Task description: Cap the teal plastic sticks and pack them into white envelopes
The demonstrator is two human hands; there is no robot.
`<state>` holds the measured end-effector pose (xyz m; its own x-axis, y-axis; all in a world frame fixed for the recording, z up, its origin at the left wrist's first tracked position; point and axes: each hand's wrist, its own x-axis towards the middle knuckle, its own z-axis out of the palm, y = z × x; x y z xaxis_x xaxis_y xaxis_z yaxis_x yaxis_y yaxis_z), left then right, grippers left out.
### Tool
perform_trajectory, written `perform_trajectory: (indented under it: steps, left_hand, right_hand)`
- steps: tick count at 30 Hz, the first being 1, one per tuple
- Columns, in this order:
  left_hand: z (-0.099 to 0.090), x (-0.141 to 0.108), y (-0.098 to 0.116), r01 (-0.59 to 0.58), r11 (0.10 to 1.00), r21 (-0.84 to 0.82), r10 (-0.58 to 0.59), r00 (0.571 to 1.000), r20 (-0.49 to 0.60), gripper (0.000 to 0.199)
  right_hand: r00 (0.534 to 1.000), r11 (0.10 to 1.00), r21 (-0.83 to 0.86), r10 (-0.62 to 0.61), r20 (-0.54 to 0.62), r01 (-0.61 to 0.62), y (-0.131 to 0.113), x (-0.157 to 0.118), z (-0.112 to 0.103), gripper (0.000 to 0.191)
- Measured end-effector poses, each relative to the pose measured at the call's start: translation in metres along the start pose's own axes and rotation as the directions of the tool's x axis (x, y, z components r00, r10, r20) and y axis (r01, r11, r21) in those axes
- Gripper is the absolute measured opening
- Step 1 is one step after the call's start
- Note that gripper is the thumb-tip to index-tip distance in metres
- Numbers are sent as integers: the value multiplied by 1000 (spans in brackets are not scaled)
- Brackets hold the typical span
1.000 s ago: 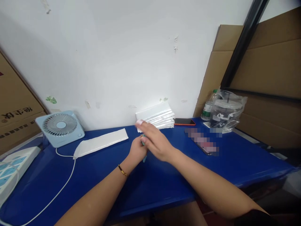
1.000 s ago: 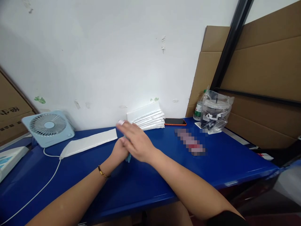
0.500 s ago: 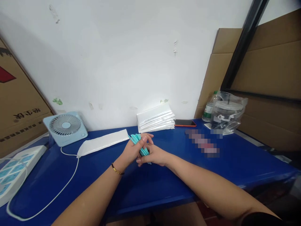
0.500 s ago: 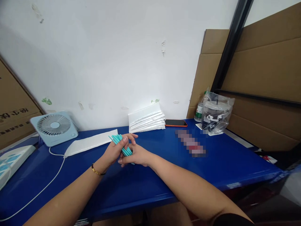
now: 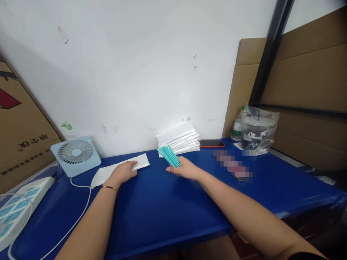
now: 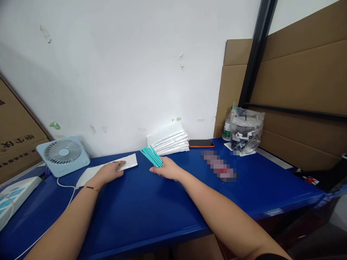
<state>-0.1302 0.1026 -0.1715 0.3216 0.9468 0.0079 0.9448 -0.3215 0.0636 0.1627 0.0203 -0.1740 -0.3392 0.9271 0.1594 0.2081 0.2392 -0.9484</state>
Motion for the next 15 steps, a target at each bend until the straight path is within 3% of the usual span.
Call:
perform_trajectory:
  steps: [3,6,9,11,13,15]
  left_hand:
    - [-5,-2,14,-64,998,-12,63,997,-43,43]
    - [-23,-12,26,-183,960,-213,176,983,-52,33]
    - [-44,-26,31,-339,841,-421,377,926,7,28]
    - [-53,-32,31,-337,792,-508,433,898,79,27]
    - [-53,-33,32,-238,809,-538,328,942,75,26]
    - [-43,-28,34,-55,896,-440,69,997,16,36]
  right_hand:
    - [999,1000,27,-13,-50,14,-4,-1,-11,30]
    - [993,999,36,-21,-117,25,-6,-1,-22,30]
    - [988,999,36,-12,-155,17,-7,-1,-29,30]
    - [987,999,43,-11,-162,19,-7,-1,-31,30]
    - [988,999,43,-9,-153,16,-6,-1,-31,30]
    - [990,1000,19,-5,-144,7,-5,-1,-31,29]
